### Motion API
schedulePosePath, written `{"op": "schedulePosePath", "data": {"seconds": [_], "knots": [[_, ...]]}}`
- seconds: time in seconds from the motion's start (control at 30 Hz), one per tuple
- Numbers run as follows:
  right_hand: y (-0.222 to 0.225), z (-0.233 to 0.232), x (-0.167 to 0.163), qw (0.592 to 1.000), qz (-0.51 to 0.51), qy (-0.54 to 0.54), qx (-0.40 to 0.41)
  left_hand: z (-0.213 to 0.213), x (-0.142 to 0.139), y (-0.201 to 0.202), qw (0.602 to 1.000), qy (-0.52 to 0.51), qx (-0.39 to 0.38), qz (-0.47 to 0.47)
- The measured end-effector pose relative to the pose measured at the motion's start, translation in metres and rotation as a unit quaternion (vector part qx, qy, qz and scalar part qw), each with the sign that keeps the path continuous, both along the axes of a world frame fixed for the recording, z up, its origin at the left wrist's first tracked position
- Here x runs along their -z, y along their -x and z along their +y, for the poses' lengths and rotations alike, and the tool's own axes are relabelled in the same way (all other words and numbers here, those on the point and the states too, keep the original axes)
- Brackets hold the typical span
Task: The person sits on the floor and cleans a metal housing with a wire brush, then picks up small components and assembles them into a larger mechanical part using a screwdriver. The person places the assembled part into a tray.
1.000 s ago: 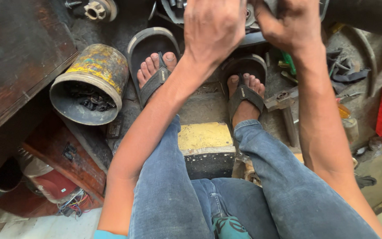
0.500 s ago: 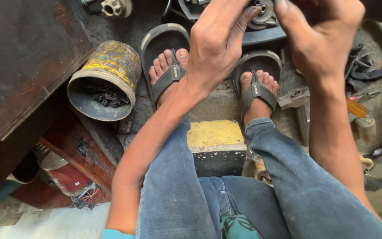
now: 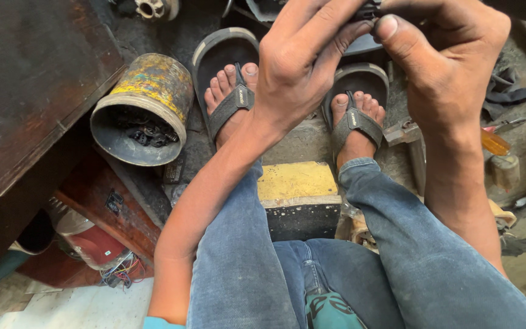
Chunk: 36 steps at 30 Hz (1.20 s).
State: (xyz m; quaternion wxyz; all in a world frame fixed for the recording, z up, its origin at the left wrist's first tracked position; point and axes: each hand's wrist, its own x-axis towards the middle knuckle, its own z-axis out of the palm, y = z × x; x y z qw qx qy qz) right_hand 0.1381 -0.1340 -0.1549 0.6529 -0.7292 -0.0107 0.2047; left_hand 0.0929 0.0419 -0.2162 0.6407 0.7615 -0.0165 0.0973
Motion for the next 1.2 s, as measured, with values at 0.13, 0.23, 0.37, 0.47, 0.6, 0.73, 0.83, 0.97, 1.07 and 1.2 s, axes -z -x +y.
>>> {"op": "schedulePosePath", "data": {"seconds": [0.13,0.23,0.37,0.47,0.6,0.73,0.83,0.97,1.07,1.2], "knots": [[0.003,-0.010,0.006,1.000,-0.007,0.001,-0.013,-0.002,0.004,0.000,0.999,0.002,0.001,0.037],[0.012,-0.028,0.014,0.999,0.002,0.037,-0.001,0.003,0.004,0.004,0.988,0.089,-0.002,0.123],[0.027,-0.069,0.027,0.991,0.031,0.127,0.031,0.013,-0.003,0.011,0.959,0.217,-0.018,0.182],[0.041,-0.110,0.036,0.957,-0.030,0.285,-0.043,0.024,-0.013,0.019,0.952,0.251,-0.007,0.176],[0.060,-0.162,0.060,0.843,-0.186,0.473,-0.177,0.036,-0.024,0.030,0.948,0.270,-0.016,0.170],[0.083,-0.185,0.091,0.814,-0.095,0.537,-0.197,0.044,-0.022,0.039,0.946,0.266,-0.022,0.182],[0.091,-0.184,0.102,0.854,-0.066,0.495,-0.143,0.044,-0.011,0.044,0.936,0.269,-0.032,0.223],[0.096,-0.171,0.098,0.827,-0.113,0.526,-0.160,0.040,0.003,0.047,0.942,0.229,-0.025,0.244],[0.099,-0.167,0.094,0.834,-0.103,0.512,-0.179,0.039,0.003,0.046,0.942,0.224,-0.032,0.249],[0.100,-0.173,0.100,0.820,-0.143,0.531,-0.159,0.038,-0.003,0.037,0.907,0.305,-0.055,0.286]]}}
